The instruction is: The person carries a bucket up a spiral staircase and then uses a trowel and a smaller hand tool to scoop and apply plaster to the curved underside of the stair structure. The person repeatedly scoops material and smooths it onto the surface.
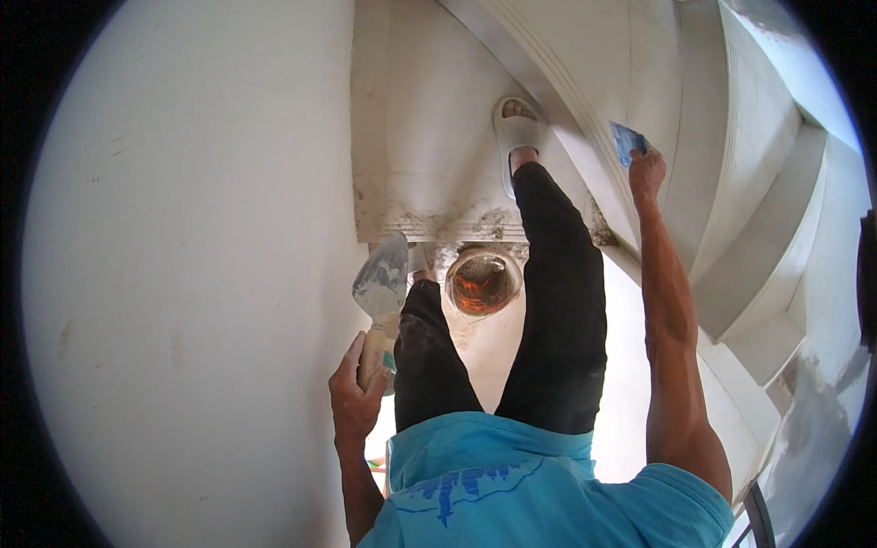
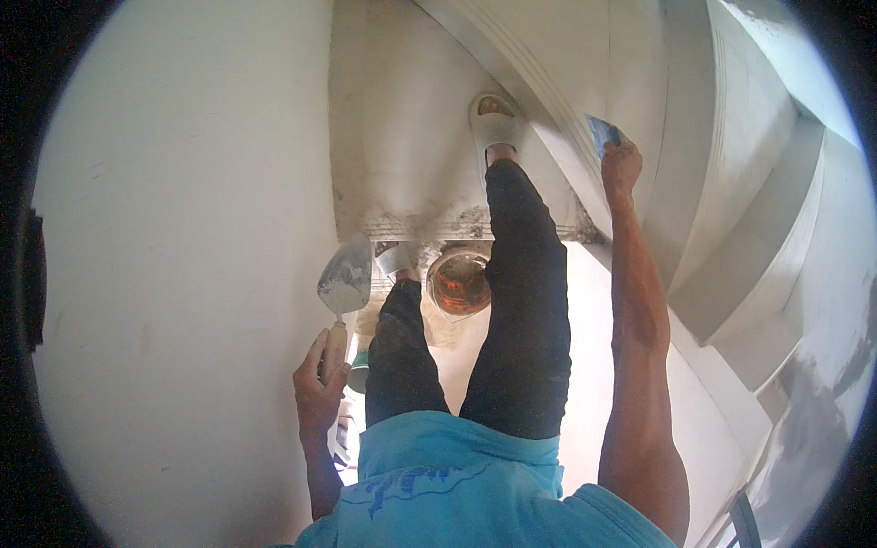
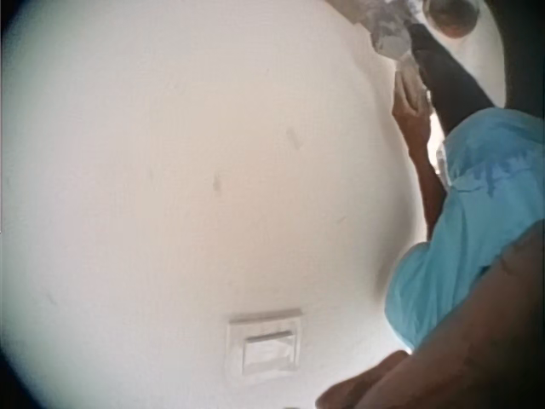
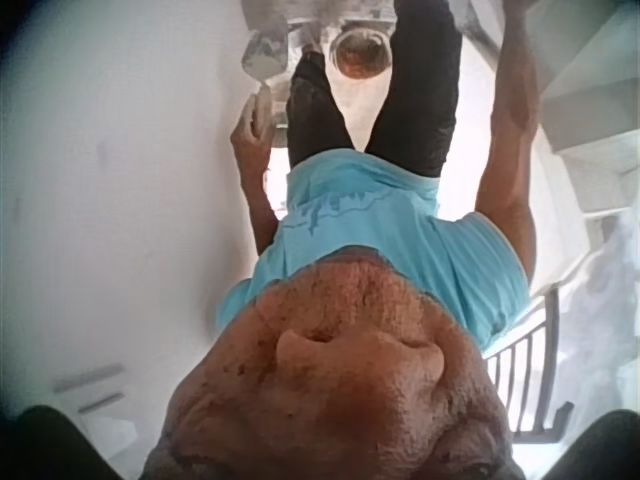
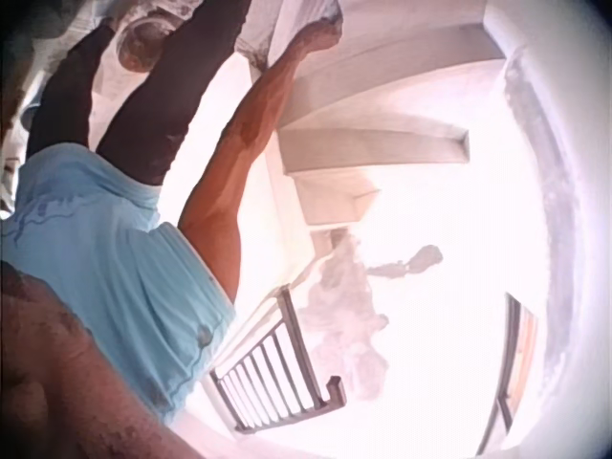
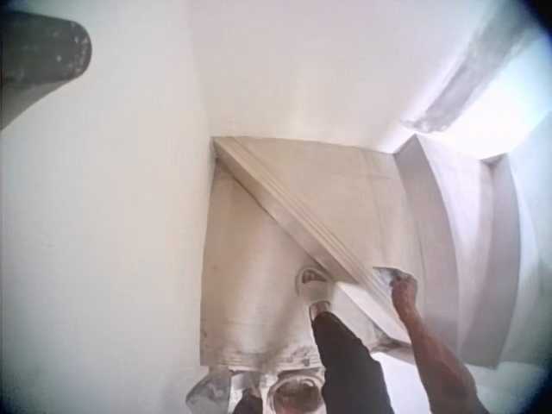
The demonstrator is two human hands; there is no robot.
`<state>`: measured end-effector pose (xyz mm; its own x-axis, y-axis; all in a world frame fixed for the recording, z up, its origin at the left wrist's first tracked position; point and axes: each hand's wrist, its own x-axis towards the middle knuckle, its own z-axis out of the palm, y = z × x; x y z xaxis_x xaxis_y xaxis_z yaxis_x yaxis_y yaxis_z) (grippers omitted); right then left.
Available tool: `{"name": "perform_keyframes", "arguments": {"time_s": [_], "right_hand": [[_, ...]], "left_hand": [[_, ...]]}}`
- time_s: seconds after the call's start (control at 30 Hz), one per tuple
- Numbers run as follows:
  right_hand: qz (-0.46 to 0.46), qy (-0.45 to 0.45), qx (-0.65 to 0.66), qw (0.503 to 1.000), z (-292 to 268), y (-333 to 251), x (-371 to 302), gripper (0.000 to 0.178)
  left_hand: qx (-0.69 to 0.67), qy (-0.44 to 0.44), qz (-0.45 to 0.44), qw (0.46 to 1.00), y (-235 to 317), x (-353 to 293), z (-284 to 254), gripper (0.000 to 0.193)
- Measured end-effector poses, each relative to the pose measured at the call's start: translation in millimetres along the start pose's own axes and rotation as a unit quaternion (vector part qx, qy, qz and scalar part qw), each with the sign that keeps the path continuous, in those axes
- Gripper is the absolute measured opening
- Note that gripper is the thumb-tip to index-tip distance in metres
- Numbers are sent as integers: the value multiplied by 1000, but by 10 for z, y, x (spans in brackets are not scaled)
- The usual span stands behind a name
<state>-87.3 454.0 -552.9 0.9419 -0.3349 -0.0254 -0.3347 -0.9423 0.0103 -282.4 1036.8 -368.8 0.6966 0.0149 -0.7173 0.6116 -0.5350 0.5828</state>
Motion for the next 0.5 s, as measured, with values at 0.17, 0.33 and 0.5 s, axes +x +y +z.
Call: {"name": "perform_keyframes", "arguments": {"time_s": [0.17,0.33,0.5], "right_hand": [[65,49,57,995,290,196,-163,33],[68,44,23,996,378,90,-161,35],[53,55,27,997,319,-116,-256,28]], "left_hand": [[26,0,-14,1000,141,-54,-57,60],[20,-2,-41,999,158,-63,-53,60],[17,-2,-29,999,90,-87,-38,60]]}}
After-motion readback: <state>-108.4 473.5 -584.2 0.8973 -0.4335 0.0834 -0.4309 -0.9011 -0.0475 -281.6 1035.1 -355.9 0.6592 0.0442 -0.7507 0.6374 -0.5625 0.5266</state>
